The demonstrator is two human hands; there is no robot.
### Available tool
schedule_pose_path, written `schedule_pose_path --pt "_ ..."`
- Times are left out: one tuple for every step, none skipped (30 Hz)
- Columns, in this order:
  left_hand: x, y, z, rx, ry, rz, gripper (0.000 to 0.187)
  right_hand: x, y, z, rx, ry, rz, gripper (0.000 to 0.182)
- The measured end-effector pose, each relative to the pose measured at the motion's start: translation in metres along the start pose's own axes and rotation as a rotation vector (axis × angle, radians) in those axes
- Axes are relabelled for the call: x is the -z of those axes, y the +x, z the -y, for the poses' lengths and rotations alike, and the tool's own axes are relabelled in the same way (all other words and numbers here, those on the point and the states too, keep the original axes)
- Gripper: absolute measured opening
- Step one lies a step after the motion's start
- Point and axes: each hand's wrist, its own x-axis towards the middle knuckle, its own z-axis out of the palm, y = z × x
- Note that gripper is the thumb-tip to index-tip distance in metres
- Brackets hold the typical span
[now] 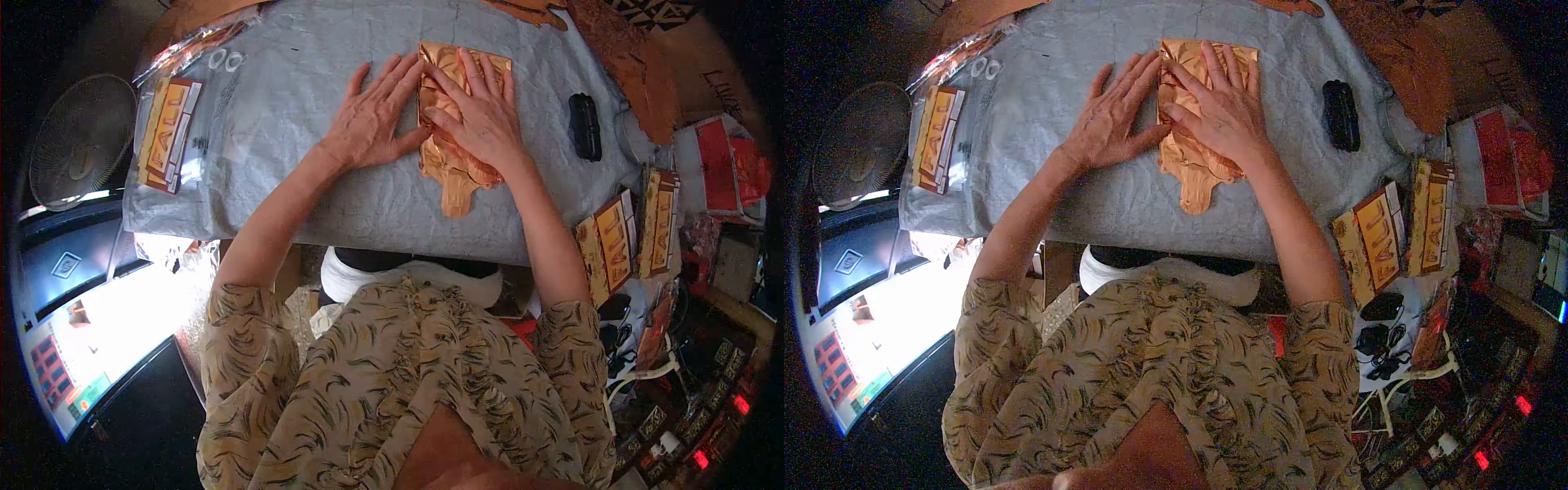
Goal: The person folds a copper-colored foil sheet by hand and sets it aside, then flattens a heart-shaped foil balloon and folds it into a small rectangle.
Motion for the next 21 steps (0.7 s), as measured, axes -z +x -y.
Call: schedule_pose_path --pt "0.0006 -0.0001 -0.0004 -0.001 0.003 0.005 0.094 0.0004 0.0001 -0.0007 0.015 0.008 -0.008 0.068" --pt "0.0006 -0.0002 -0.0001 -0.001 0.003 0.006 0.094 0.0007 0.0000 -0.0011 0.029 0.016 -0.016 0.071" --pt "0.0008 0.0000 0.0004 -0.004 0.003 0.007 0.095 0.0008 -0.0001 -0.0011 0.029 0.016 -0.016 0.071" --pt "0.0010 0.0005 0.0008 -0.007 0.002 0.009 0.095 0.0009 -0.0004 -0.0010 0.029 0.020 -0.013 0.072" --pt "0.0003 0.0008 0.0020 -0.009 0.002 0.009 0.095 0.0016 -0.0005 -0.0006 0.029 0.024 -0.010 0.072" --pt "-0.0005 0.0009 0.0030 -0.014 0.021 0.007 0.097 0.0023 -0.0006 -0.0005 0.029 0.024 -0.011 0.072" --pt "-0.0012 0.0007 0.0039 -0.019 0.040 0.005 0.099 0.0032 -0.0004 -0.0004 0.028 0.027 -0.006 0.071" --pt "-0.0006 0.0010 0.0037 -0.019 0.041 0.005 0.099 0.0034 -0.0004 -0.0006 0.028 0.030 -0.002 0.070" --pt "0.0001 0.0014 0.0036 -0.013 0.009 -0.004 0.097 0.0014 -0.0006 -0.0013 0.028 0.030 -0.003 0.070" --pt "0.0007 0.0018 0.0034 -0.006 -0.024 -0.014 0.095 -0.0015 -0.0007 -0.0022 0.029 0.010 -0.001 0.069" --pt "0.0011 0.0016 0.0031 -0.007 -0.024 -0.016 0.095 -0.0020 -0.0001 -0.0022 0.030 -0.010 0.001 0.067" --pt "0.0016 0.0008 0.0025 0.003 -0.046 -0.030 0.090 -0.0020 -0.0003 -0.0025 0.031 -0.011 -0.001 0.067" --pt "0.0022 0.0007 0.0024 0.014 -0.068 -0.044 0.085 -0.0019 -0.0004 -0.0028 0.033 -0.004 -0.006 0.065" --pt "0.0023 0.0011 0.0027 0.014 -0.067 -0.047 0.085 -0.0015 -0.0003 -0.0026 0.035 0.004 -0.011 0.064" --pt "0.0022 0.0011 0.0027 0.003 -0.063 -0.051 0.081 -0.0013 0.0000 -0.0024 0.038 0.004 -0.013 0.064" --pt "0.0021 0.0010 0.0029 -0.007 -0.059 -0.055 0.078 -0.0011 0.0003 -0.0022 0.031 0.001 -0.004 0.063" --pt "0.0019 0.0006 0.0034 -0.005 -0.058 -0.056 0.078 -0.0016 0.0004 -0.0023 0.025 -0.001 0.006 0.063" --pt "0.0016 0.0005 0.0040 -0.022 -0.040 -0.053 0.078 -0.0021 0.0002 -0.0025 0.027 0.000 0.006 0.063" --pt "0.0012 0.0003 0.0044 -0.040 -0.022 -0.051 0.078 -0.0025 0.0001 -0.0029 0.028 0.000 0.000 0.063" --pt "0.0011 0.0001 0.0044 -0.038 -0.021 -0.052 0.078 -0.0021 0.0002 -0.0032 0.030 -0.001 -0.005 0.062" --pt "0.0009 -0.0002 0.0044 -0.046 -0.021 -0.054 0.076 -0.0019 0.0003 -0.0032 0.033 -0.001 -0.005 0.062"
